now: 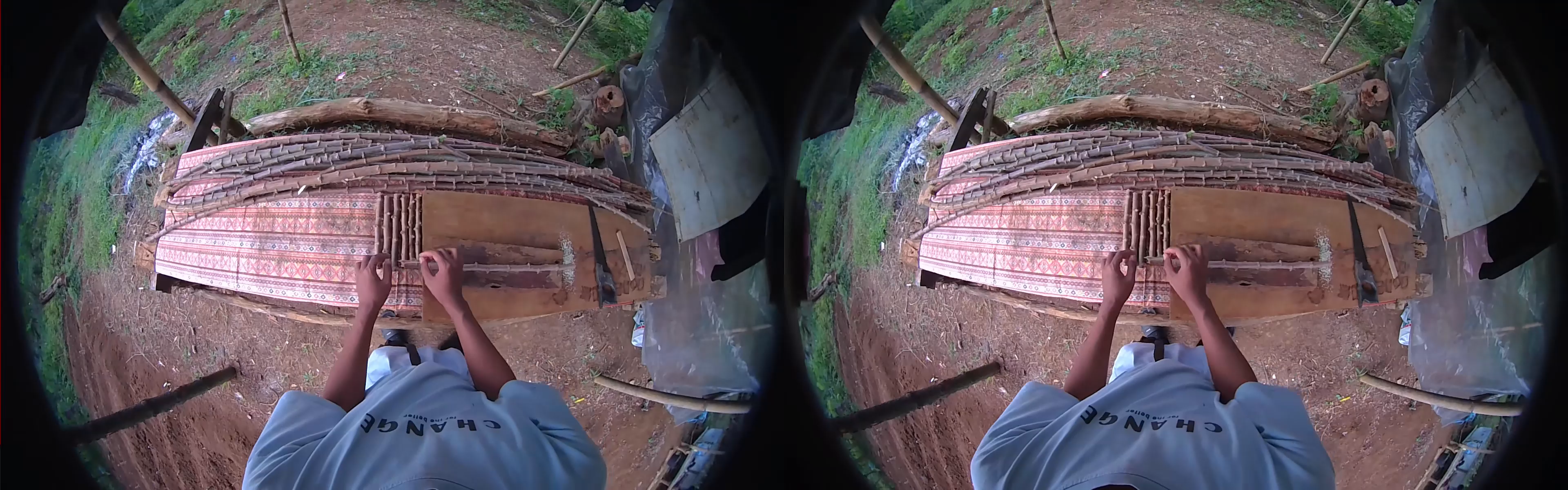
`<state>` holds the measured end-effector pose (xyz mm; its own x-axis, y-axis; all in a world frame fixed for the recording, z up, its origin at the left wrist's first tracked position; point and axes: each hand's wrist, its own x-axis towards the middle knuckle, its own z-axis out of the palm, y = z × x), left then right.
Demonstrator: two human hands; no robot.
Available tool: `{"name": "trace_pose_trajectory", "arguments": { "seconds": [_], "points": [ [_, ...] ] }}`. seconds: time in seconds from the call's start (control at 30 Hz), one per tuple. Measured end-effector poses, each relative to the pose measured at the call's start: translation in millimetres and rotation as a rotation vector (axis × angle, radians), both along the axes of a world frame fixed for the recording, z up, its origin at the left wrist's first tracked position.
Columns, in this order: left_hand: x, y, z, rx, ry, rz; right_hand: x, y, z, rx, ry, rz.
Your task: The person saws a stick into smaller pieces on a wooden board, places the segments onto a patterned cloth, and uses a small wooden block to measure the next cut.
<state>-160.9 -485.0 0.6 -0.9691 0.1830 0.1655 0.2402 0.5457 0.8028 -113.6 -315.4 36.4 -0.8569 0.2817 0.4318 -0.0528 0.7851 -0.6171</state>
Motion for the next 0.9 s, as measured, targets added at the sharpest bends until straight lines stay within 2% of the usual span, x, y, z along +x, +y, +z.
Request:
{"name": "trace_pose_trajectory", "arguments": {
  "seconds": [0.1, 0.17, 0.23, 0.3, 0.37, 0.43, 0.5, 0.57, 0.63, 0.73, 0.83, 0.9],
  "points": [
    [22, 27, 4, -0.055, 0.115, -0.032, 30, 34, 3, 0.009, -0.032, -0.051],
    [34, 46, 3, -0.030, 0.083, -0.087, 48, 58, 1, 0.019, -0.075, -0.087],
    [47, 68, 14, -0.119, 0.190, -0.060, 63, 86, 3, 0.082, -0.039, -0.118],
    [60, 87, 30, -0.319, 0.280, 0.004, 77, 115, 5, 0.089, -0.090, -0.115],
    [66, 107, 32, -0.446, 0.335, 0.012, 90, 144, 13, 0.340, -0.149, -0.229],
    [72, 124, 34, -0.573, 0.250, 0.038, 102, 180, 4, 0.313, -0.216, -0.164],
    [83, 145, 39, -0.552, 0.280, 0.140, 115, 209, 0, 0.282, -0.284, -0.089],
    [91, 169, 39, -0.546, 0.254, 0.122, 118, 229, 0, 0.303, -0.293, -0.016],
    [97, 197, 29, -0.481, 0.259, -0.066, 120, 246, -6, 0.284, -0.255, 0.041],
    [108, 238, 17, -0.542, 0.239, -0.045, 120, 266, -8, 0.237, -0.157, 0.138],
    [120, 265, 8, -0.552, 0.219, -0.009, 127, 288, -8, 0.261, -0.193, 0.097],
    [126, 280, 8, -0.505, 0.291, -0.027, 132, 311, -5, 0.293, -0.129, 0.090]
  ]
}}
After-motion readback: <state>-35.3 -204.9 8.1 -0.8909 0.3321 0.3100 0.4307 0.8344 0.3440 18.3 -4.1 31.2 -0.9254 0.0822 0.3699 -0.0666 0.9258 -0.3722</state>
